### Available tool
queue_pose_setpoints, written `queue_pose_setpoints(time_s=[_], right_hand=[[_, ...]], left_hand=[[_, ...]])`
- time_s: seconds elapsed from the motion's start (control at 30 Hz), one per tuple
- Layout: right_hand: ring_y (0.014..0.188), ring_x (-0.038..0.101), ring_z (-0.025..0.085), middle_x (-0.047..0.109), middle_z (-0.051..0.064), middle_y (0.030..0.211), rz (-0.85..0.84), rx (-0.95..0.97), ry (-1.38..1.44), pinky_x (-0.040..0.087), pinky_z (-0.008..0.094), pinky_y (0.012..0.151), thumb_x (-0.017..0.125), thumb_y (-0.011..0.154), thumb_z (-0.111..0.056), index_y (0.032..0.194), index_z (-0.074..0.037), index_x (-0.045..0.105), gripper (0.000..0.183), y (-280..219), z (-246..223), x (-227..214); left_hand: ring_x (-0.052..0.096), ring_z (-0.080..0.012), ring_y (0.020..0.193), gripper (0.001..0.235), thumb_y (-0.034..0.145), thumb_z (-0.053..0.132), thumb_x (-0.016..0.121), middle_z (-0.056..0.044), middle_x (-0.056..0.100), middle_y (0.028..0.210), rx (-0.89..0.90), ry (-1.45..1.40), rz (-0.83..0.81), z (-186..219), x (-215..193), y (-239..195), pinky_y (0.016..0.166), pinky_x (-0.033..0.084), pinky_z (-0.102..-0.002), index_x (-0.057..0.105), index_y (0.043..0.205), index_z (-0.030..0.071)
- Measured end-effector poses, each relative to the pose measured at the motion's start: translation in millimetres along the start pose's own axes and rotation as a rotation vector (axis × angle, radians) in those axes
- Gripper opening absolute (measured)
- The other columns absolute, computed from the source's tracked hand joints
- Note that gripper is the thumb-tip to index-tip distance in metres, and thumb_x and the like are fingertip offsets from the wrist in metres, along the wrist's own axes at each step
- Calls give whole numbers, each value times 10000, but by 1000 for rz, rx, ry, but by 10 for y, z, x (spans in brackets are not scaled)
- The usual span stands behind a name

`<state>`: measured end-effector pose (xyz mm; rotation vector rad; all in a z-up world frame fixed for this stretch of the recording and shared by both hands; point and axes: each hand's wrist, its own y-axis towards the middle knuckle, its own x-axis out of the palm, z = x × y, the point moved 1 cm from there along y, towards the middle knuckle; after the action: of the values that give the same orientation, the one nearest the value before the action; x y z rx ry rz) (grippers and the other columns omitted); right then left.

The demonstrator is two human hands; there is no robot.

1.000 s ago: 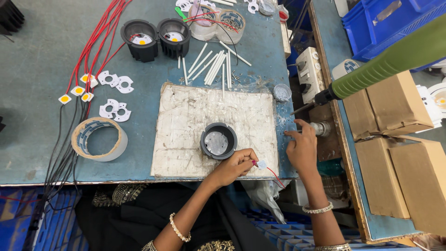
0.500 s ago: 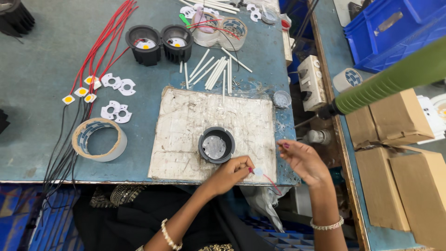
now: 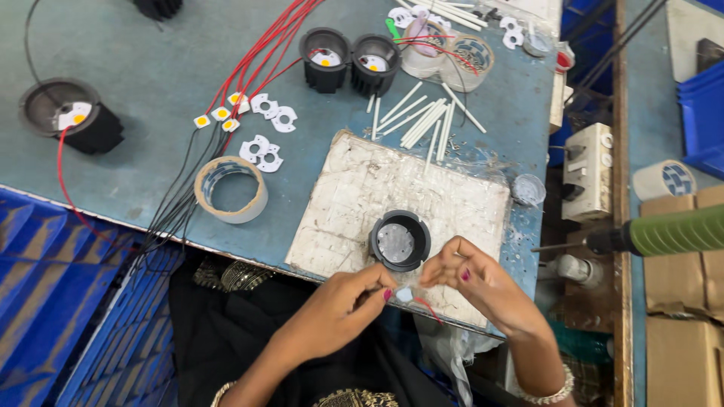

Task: The person assembles LED light fixtures by placing LED modules into black heat sink housings and securing them with a screwdriver. They handle red and black wires, apply adhesive, and place white plastic rings around the LEDs. The person works at a bench with multiple components and tools, including a green screwdriver and rolls of tape.

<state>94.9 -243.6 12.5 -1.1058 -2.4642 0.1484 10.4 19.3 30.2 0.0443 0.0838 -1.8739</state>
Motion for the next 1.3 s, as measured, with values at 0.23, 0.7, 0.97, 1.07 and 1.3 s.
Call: queue_pose_setpoints(time_s=[0.23, 0.7, 0.97, 1.07, 1.3], right_hand=[[1040, 631, 236, 641, 229, 1306, -121, -80, -349, 557, 385, 850, 701, 914, -178, 1537, -44, 275, 766, 6, -602, 297], [970, 666, 182, 768, 32, 1149, 106, -528, -1207, 576, 314, 791, 661, 913, -2, 1436, -89, 502, 554, 174, -518, 375], [840, 626, 315, 654, 133, 979, 71, -336, -1482, 514, 420, 767, 619, 794, 53, 1404, -197, 596, 660, 391, -317, 438], [855, 613, 315, 652, 132, 993, 61, -305, -1500, 502, 419, 789, 608, 781, 53, 1453, -199, 547, 720, 410, -308, 449], [997, 589, 276, 666, 140, 1082, -102, -370, -1715, 422, 399, 791, 566, 718, 78, 1505, -33, 389, 815, 459, -289, 540]], left_hand=[[698, -300, 858, 138, 982, 132, 619, -82, 712, 955, 377, 413, 175, 174, -205, 204, 711, 547, -386, 684, 1097, 94], [686, -287, 846, 129, 905, 220, 713, -51, 674, 899, 358, 623, 245, 123, -425, 480, 676, 534, -408, 692, 970, 111], [667, -323, 842, 137, 862, 178, 710, -81, 645, 860, 221, 660, 291, 22, -405, 503, 661, 513, -450, 639, 909, 70], [664, -330, 857, 151, 864, 168, 718, -89, 637, 862, 218, 691, 288, -2, -376, 508, 658, 511, -453, 617, 898, 61], [668, -308, 873, 138, 862, 144, 714, -87, 639, 879, 237, 728, 279, 24, -316, 523, 673, 523, -440, 623, 910, 52]])
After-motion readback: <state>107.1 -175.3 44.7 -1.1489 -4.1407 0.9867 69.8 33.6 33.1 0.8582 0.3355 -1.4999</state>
